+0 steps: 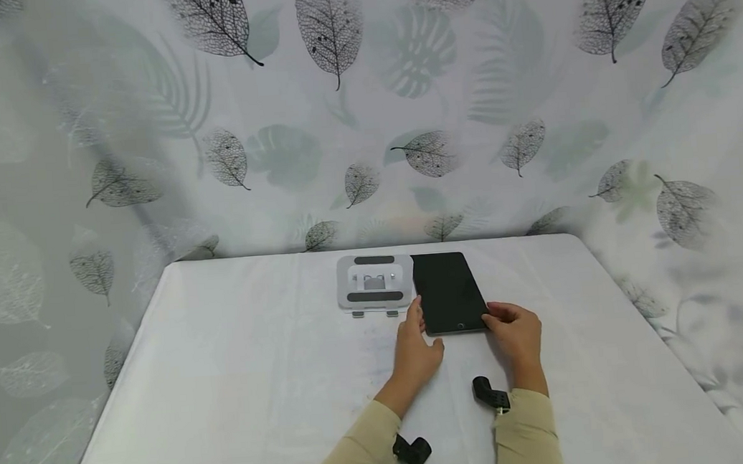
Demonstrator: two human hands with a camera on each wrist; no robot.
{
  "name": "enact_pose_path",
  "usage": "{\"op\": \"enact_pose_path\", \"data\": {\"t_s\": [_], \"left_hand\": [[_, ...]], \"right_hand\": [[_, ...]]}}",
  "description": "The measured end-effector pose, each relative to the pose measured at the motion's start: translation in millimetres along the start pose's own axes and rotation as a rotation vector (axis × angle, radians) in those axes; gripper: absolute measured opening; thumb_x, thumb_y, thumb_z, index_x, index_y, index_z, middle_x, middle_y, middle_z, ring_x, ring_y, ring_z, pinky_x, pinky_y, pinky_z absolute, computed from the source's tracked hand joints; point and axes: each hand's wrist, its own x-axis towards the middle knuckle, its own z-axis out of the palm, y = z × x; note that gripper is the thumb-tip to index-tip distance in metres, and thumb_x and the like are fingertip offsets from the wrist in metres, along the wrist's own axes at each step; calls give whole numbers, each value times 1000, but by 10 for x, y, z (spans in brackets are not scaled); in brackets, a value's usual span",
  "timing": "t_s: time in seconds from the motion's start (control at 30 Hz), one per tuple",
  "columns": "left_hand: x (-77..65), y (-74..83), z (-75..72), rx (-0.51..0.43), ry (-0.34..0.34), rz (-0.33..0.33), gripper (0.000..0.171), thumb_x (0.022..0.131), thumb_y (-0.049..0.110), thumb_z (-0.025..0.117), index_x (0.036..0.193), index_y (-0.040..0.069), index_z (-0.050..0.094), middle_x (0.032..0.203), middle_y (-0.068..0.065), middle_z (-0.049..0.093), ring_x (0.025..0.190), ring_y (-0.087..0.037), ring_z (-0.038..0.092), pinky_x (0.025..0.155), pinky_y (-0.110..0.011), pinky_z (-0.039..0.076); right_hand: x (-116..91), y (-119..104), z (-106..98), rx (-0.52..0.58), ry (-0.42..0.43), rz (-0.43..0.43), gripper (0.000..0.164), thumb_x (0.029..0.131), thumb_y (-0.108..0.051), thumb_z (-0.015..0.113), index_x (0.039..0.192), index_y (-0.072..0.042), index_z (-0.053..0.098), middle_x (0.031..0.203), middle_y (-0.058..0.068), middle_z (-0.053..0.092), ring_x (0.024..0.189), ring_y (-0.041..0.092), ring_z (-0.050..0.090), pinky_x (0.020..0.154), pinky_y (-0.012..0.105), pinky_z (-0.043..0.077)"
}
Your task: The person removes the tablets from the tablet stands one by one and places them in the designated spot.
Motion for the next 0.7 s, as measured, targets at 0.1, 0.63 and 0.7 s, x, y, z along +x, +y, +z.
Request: {"op": "enact_pose_path", "data": {"t_s": [0.1, 0.63, 0.7], "left_hand": [[-2, 24, -20, 49, 2, 7, 86, 83, -1, 71, 159, 12, 32, 141, -21, 57, 117, -30, 61, 101, -44, 55], [30, 0, -74, -109, 2, -106, 73, 91, 9, 67, 157, 9, 35, 148, -18, 54, 130, -33, 59, 110, -47, 49], [55, 3, -97, -167, -12, -124, 71, 93, 11, 66, 157, 9, 35, 151, -17, 52, 132, -33, 57, 112, -47, 48]], "right_hand": [[16, -14, 26, -17, -6, -12, 25, 88, -14, 78, 111, -5, 79, 105, 16, 79, 99, 23, 70, 74, 10, 45], [83, 50, 111, 27, 48, 34, 27, 94, -22, 72, 115, -7, 76, 105, 16, 77, 98, 23, 68, 86, 27, 47], [92, 38, 91, 68, 73, 55, 29, 95, -24, 70, 117, -6, 75, 104, 14, 77, 93, 15, 66, 81, 21, 48]]}}
